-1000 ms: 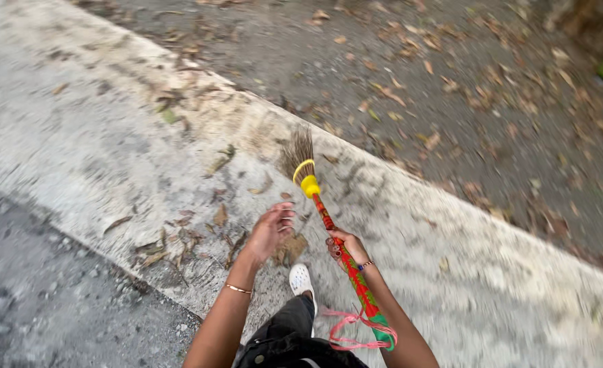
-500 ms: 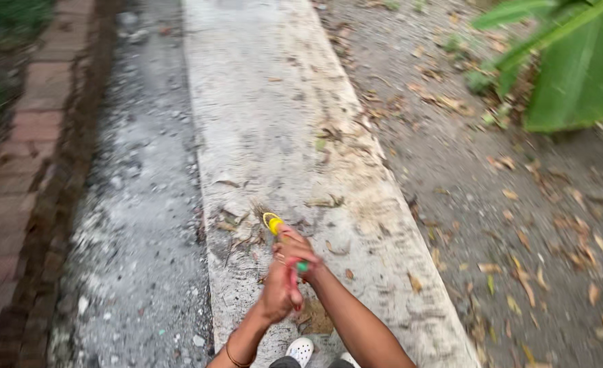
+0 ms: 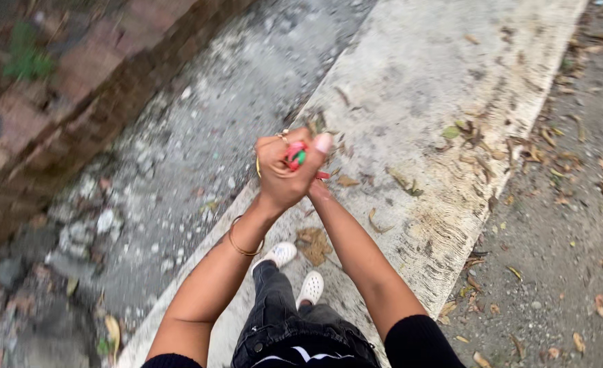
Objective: The person sweeps dry leaves and debris along a paved walkway and onto the adjacent soil using a broom.
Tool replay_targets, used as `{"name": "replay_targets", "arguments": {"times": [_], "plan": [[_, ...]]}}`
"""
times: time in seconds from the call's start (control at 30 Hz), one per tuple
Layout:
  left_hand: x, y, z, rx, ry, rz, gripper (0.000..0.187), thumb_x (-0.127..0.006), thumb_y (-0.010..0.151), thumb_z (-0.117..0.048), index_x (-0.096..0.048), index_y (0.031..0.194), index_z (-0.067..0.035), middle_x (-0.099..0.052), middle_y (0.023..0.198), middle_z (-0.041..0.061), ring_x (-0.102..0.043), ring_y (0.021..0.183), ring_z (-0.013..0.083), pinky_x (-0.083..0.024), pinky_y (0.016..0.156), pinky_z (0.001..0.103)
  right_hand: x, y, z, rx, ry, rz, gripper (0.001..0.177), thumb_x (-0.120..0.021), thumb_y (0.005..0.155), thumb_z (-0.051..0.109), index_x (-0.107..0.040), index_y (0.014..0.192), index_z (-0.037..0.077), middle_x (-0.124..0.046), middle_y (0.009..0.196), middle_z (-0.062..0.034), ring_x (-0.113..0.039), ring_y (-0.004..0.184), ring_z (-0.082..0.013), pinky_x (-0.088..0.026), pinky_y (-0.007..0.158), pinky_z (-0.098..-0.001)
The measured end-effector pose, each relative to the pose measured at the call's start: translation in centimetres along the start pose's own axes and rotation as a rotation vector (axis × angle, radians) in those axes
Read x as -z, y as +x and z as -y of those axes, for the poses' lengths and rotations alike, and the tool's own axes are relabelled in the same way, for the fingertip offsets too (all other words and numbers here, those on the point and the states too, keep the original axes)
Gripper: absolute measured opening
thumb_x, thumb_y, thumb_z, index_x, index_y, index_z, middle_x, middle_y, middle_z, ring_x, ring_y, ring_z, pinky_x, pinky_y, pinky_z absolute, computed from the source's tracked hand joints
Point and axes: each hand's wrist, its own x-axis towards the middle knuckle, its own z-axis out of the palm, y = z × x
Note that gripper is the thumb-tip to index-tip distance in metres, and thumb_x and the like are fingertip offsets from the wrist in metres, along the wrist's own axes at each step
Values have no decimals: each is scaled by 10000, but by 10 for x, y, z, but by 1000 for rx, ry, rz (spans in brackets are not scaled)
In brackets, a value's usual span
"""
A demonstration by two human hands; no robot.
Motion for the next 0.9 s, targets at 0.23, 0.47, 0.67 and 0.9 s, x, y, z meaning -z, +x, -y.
{"name": "replay_targets", "arguments": {"times": [0.23,0.47,0.67,0.9], "plan": [[9,-112,31,-32,53,278,352,-720,941,-172,-567,637,-78,-452,533,0,-439,448,135,-377,521,327,-55,-64,-53,-128,283,-113,334,-592,1047,316,-608,1223,32,-539,1182,-95,-557,1121,-202,-474,1036,-356],[98,-193,77,487,-541,-32,423,-591,965,-148,-459,565,-109,-456,508,38,-427,417,125,-359,408,282,-42,-195,-79,-294,-1060,-176,445,-736,836,234,-595,1233,89,-553,1271,-191,-573,1147,-404,-486,930,-498],[163,-182,46,529,-651,-290,431,-514,1006,-206,-374,607,-127,-376,527,2,-363,478,137,-344,527,328,-63,-161,-39,-338,-1150,-150,266,-691,874,174,-608,1118,106,-631,1092,-126,-576,1075,-396,-476,898,-518],[163,-82,-45,84,-413,-55,457,-619,963,-231,-383,598,-88,-458,532,5,-452,456,128,-365,498,317,-83,2,-15,129,-877,-151,354,-731,761,-5,-559,1057,86,-617,1048,-123,-607,1047,-375,-494,907,-463]]}}
